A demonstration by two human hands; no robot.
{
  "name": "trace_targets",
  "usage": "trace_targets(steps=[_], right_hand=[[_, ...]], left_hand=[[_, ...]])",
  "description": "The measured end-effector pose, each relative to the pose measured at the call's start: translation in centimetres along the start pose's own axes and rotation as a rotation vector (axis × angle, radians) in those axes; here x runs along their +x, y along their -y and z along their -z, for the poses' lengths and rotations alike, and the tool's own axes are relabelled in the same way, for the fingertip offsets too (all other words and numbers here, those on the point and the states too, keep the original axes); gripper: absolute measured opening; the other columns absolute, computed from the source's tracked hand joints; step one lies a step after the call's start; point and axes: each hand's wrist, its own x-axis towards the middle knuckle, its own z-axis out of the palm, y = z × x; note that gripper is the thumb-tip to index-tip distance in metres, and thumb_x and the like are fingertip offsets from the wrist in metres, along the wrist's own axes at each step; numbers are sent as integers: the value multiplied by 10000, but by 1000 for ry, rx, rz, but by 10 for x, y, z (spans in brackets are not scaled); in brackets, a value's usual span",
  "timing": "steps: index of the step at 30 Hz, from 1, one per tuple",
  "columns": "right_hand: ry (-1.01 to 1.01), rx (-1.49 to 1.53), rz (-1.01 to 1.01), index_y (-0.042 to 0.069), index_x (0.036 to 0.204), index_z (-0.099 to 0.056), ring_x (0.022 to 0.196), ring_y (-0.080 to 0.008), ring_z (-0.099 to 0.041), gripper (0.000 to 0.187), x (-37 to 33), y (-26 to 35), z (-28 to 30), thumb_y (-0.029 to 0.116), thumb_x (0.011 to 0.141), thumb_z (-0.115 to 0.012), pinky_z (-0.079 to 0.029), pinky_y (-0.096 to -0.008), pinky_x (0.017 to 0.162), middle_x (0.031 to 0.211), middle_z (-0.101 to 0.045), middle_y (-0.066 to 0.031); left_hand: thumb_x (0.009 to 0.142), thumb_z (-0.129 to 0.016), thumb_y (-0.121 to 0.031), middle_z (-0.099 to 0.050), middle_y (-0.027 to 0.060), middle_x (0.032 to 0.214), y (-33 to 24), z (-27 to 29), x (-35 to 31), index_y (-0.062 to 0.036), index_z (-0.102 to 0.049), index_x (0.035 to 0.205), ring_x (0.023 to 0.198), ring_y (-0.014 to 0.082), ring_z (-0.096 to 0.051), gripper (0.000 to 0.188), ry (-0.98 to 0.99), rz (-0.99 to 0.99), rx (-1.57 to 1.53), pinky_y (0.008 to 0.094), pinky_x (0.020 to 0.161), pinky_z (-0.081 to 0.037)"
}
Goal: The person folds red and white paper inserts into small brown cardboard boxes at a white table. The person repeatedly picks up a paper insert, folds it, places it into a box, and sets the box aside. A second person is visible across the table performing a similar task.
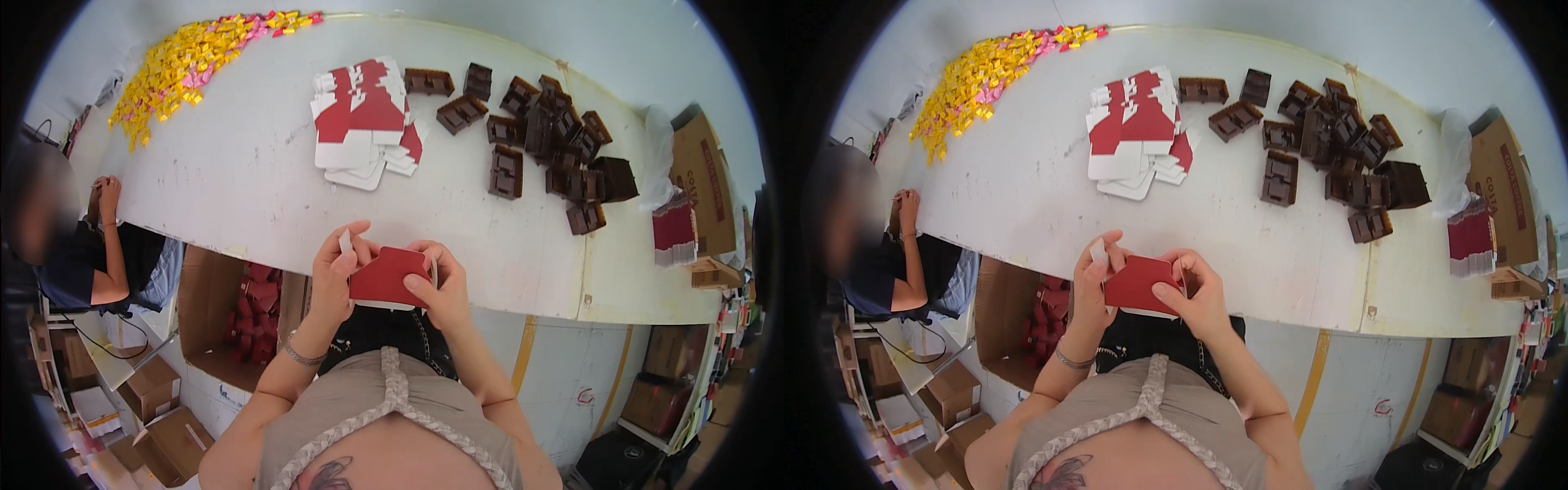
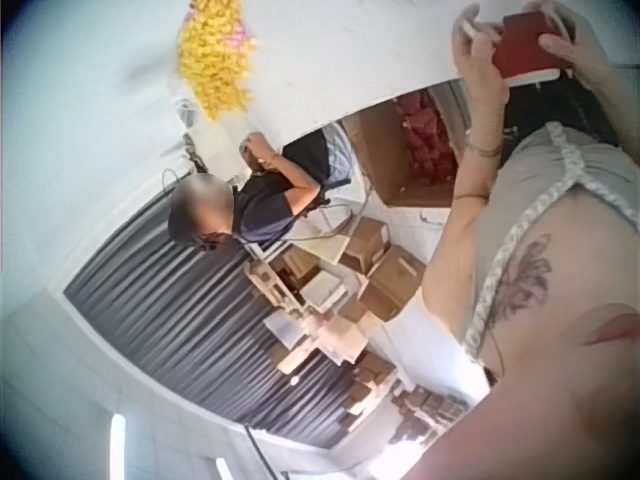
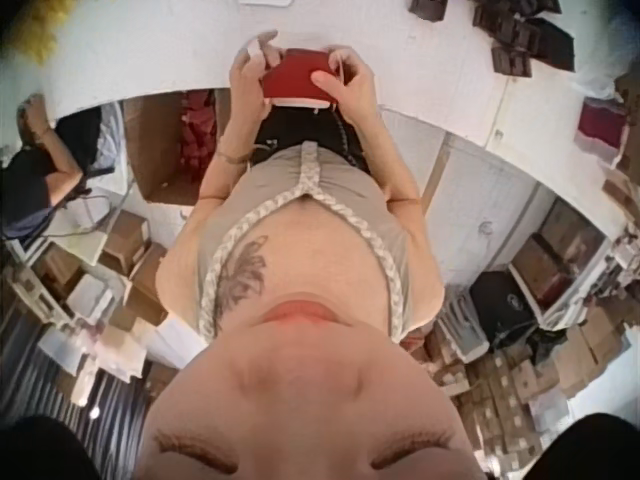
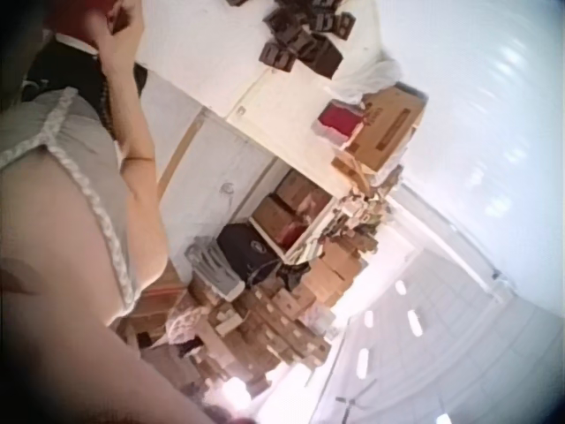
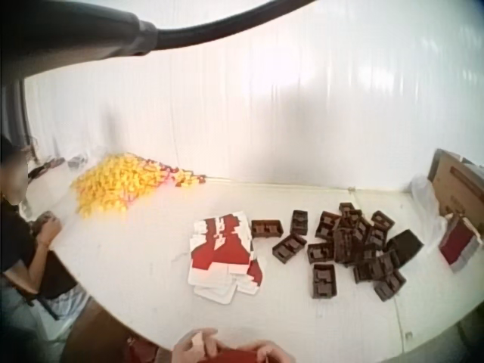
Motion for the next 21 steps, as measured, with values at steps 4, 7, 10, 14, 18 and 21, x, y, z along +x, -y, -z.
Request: trace_targets(steps=[4,7,10,14,18,21], right_hand=[[126,203,-256,96,739,-407,928,-121,-500,373,-38,-26,17,329,877,-663,-415,-262,844,1027,-549,-64],[44,258,-400,51,803,-511,905,-121,-542,347,-66,-22,9,362,954,-540,-453,-267,823,1037,-592,-79],[-89,101,-544,-1,973,-610,933,-119,-567,278,-64,-4,0,251,984,-495,-461,-268,839,1001,-631,-85],[-79,52,-547,12,1136,-560,1032,-179,-551,251,-69,-10,5,69,893,-580,-472,-274,839,1123,-583,-101],[103,-159,-548,41,1317,-451,1123,-195,-516,499,-60,-1,4,-56,829,-491,-448,-303,921,1191,-536,-113],[36,-71,-395,40,1293,-486,1052,-152,-522,478,-57,-7,-1,-48,833,-393,-449,-272,872,1156,-562,-104]], left_hand=[[911,-623,-263,-467,-40,667,12,29,-42,3,-427,1293,636,66,-479,506,130,373,-235,162,598,-406],[947,-564,-173,-525,-24,710,1,22,-68,-27,-440,1277,621,45,-486,382,-40,583,-90,159,598,-410],[954,-505,-63,-611,33,860,-5,8,-68,-23,-532,1108,786,72,-560,161,55,494,352,194,715,-451],[934,-496,-93,-577,116,1133,-8,11,-82,20,-622,913,1035,165,-546,171,220,308,500,283,900,-424],[869,-456,-20,-550,116,1227,-1,14,-77,39,-597,1035,1122,188,-524,225,287,378,577,309,973,-395],[812,-400,71,-552,121,1175,5,-13,-68,-12,-627,1044,1136,217,-522,335,-34,324,472,324,992,-399]])
